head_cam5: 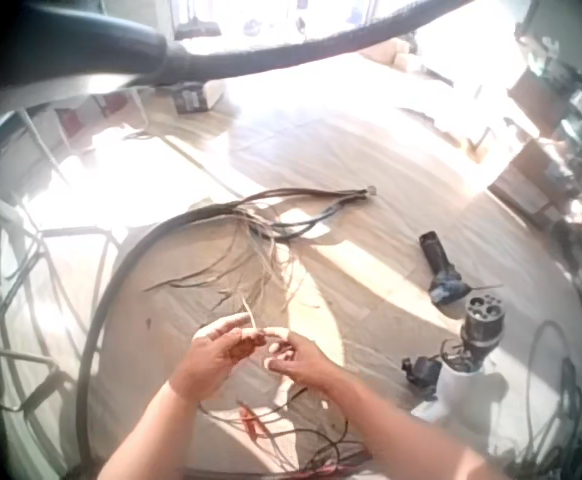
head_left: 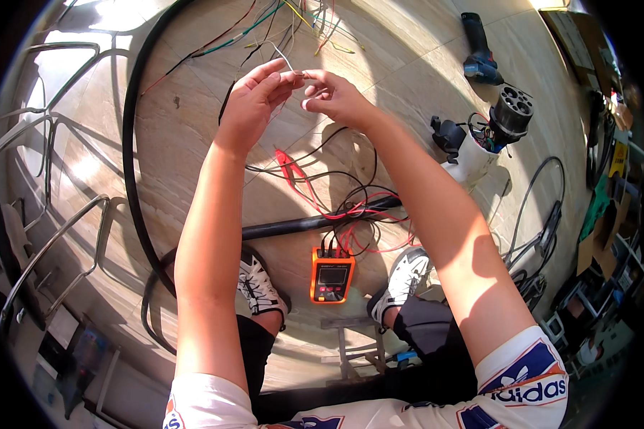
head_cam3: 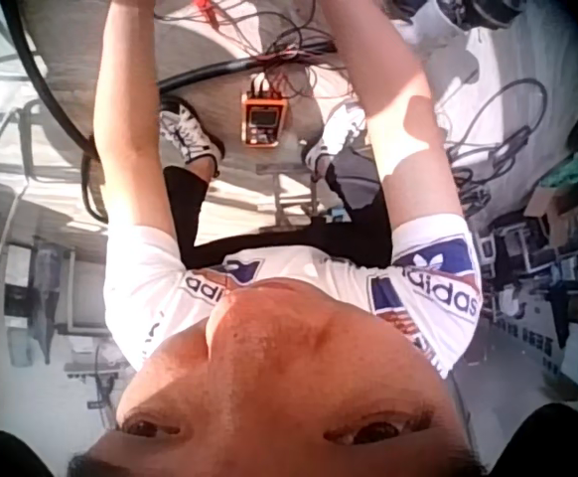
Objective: The person holds an orange multimeter and uses a plier-like probe to touch terminals inside an EV charging connector, then touches red and black probes to various wires on the floor while checking the multimeter display.
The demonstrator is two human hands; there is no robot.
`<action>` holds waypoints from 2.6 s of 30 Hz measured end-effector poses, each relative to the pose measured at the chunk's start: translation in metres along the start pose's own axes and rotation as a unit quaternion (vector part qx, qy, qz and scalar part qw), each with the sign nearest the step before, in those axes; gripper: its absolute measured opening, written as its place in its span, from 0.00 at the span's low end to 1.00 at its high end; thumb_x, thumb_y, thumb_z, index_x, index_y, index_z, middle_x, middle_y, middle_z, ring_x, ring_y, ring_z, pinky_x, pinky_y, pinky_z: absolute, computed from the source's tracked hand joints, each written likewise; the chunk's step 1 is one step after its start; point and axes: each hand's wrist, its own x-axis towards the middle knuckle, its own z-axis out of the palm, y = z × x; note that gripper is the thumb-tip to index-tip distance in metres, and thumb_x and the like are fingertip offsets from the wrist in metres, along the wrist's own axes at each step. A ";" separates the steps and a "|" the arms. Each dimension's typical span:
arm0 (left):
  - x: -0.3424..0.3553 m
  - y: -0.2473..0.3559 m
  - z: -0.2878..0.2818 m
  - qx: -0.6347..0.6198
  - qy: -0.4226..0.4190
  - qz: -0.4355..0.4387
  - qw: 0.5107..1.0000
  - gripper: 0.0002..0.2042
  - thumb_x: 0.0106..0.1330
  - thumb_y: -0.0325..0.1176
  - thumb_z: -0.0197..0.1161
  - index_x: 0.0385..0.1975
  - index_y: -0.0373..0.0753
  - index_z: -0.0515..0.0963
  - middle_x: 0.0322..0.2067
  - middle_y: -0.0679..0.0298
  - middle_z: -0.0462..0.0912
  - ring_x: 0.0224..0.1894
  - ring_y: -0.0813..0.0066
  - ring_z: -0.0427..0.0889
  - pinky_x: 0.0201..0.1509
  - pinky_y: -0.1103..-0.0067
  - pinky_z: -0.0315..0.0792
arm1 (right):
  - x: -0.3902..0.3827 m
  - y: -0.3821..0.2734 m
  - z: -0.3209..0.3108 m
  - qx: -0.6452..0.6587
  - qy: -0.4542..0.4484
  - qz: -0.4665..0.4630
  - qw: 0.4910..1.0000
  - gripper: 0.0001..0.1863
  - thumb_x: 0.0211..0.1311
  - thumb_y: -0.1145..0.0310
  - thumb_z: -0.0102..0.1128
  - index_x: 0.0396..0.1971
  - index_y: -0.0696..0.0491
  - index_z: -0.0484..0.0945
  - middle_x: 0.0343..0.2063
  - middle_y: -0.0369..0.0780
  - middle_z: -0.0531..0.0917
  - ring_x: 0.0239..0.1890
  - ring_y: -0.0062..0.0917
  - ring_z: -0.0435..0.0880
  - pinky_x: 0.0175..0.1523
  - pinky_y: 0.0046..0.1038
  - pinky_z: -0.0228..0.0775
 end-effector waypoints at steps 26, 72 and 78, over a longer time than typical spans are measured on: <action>-0.037 -0.045 -0.011 0.138 -0.077 -0.153 0.975 0.10 0.71 0.33 0.59 0.47 0.35 0.78 0.35 0.67 0.83 0.30 0.85 0.76 0.35 0.86 0.72 | -0.011 -0.012 0.017 0.156 0.165 0.067 0.971 0.10 0.69 0.65 0.52 0.36 0.57 0.78 0.30 0.41 0.83 0.29 0.25 0.83 0.36 0.27 0.76; -0.043 -0.079 -0.066 0.076 0.044 -0.079 0.993 0.08 0.73 0.30 0.57 0.45 0.32 0.74 0.41 0.60 0.81 0.41 0.72 0.83 0.49 0.76 0.78 | -0.083 0.019 0.103 -0.397 0.037 -0.061 0.915 0.16 0.55 0.61 0.67 0.34 0.58 0.76 0.30 0.48 0.83 0.35 0.44 0.84 0.43 0.40 0.77; -0.043 -0.080 -0.068 0.062 0.039 -0.071 0.995 0.08 0.73 0.29 0.56 0.46 0.32 0.73 0.41 0.60 0.81 0.41 0.72 0.83 0.49 0.76 0.79 | -0.082 0.018 0.103 -0.400 0.029 -0.056 0.914 0.16 0.55 0.61 0.67 0.34 0.58 0.76 0.30 0.49 0.83 0.35 0.43 0.84 0.43 0.39 0.77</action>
